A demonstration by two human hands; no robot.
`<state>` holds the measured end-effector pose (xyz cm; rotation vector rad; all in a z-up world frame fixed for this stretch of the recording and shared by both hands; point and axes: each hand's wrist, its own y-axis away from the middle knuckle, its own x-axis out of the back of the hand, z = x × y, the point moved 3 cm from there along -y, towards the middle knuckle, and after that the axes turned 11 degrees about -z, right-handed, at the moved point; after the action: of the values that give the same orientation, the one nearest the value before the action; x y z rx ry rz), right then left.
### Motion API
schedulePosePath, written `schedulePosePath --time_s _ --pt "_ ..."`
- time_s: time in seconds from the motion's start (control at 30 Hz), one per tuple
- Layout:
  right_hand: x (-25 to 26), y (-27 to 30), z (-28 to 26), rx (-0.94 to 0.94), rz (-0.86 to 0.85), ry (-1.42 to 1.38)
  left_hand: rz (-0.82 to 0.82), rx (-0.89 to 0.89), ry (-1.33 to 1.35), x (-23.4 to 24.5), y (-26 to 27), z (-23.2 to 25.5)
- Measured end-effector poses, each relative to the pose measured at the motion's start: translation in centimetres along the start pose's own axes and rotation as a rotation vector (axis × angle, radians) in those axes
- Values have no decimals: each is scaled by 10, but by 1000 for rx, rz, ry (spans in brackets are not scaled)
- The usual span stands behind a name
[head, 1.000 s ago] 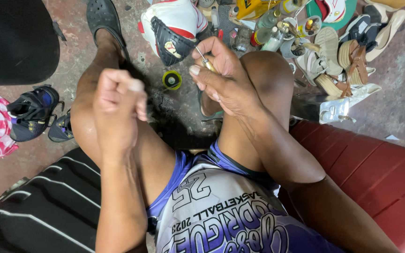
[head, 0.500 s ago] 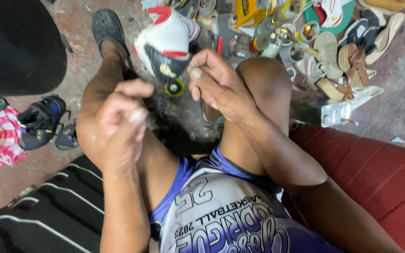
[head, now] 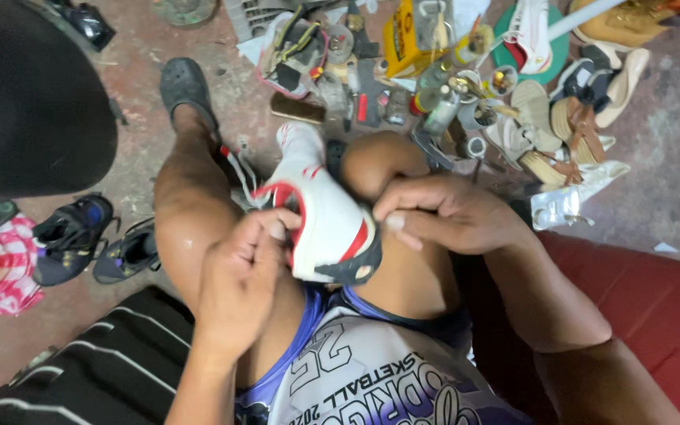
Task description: The person is repairing a white and red shoe by hand-sewing the sole to the upper. They use a needle and thread to stitch along the edge of the shoe, pulling the thread tight after each pass.
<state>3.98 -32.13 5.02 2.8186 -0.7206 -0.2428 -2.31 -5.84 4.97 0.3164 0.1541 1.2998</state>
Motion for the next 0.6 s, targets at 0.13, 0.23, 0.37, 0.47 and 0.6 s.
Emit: schedulePosePath --time_s 0.13,0.23,0.37,0.47,0.6 --pt "-9 1 -3 -76 -205 292 -145 73 -75 -27 12 -33" --pt "-21 5 -10 16 -276 405 -205 112 86 -38 33 -57" --pt "-35 14 -17 -28 -259 467 -238 120 167 -50 60 -69" --pt "-50 18 -19 -59 -243 558 -236 91 188 -60 72 -75" --pt "-62 24 -14 -173 -262 592 -227 140 256 -69 86 -89"
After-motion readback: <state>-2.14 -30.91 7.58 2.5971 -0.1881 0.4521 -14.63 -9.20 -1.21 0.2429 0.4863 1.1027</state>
